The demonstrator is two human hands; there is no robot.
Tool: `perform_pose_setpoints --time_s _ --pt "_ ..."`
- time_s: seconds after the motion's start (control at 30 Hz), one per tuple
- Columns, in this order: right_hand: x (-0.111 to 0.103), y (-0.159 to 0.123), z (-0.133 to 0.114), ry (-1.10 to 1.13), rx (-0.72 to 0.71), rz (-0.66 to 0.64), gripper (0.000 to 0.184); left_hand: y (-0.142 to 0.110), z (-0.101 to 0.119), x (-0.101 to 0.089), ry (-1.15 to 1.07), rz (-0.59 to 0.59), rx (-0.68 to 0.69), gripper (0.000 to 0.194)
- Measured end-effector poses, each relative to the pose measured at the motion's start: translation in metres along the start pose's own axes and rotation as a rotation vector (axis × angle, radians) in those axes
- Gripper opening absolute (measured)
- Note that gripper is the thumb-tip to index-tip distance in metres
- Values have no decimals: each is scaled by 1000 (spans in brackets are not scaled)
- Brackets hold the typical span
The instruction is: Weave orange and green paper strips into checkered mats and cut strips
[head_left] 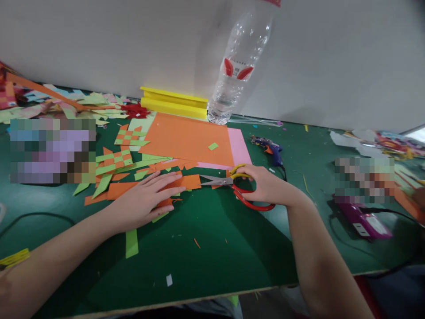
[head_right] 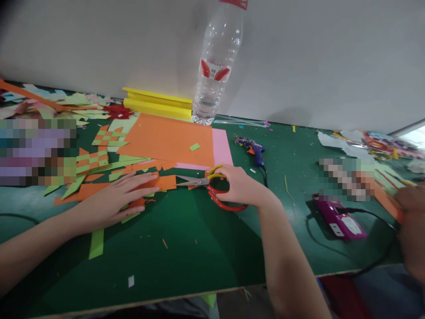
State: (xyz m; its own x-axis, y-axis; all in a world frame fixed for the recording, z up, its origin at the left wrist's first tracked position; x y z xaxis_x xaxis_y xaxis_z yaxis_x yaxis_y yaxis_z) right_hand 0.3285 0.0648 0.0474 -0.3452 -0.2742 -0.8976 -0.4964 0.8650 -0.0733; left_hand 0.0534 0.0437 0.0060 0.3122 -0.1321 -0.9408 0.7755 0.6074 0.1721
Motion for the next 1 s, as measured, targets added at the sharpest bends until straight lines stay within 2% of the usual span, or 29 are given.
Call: perform_pose_setpoints --time_s 0.23,0.4,0.57,0.77,1.0 --pt "1 -1 -6 2 -9 -55 39 1 0 2 20 -10 7 43" --pt "2 1 -11 -34 -22 -23 37 1 0 3 34 -24 10 44" --pt "4 4 -21 -20 -109 -30 34 1 -1 4 32 -50 6 47" --pt "3 7 -23 -35 -140 26 39 3 -1 4 38 -48 11 53" --pt "2 7 -23 -47 -162 15 35 3 -1 5 42 -61 4 54"
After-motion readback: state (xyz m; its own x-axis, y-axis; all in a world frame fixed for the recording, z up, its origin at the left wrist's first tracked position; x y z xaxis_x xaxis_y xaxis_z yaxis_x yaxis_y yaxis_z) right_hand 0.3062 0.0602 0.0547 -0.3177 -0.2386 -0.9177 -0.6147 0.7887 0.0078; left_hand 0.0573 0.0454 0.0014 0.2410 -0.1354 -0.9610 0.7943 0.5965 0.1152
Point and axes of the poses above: each hand's wrist, its own y-axis towards the middle knuckle, its own x-axis out of the palm, z = x × y, the point moved 7 cm from there along y, towards the middle knuckle, and after that the axes turned 1 degree about -x, right-handed, at the moved point
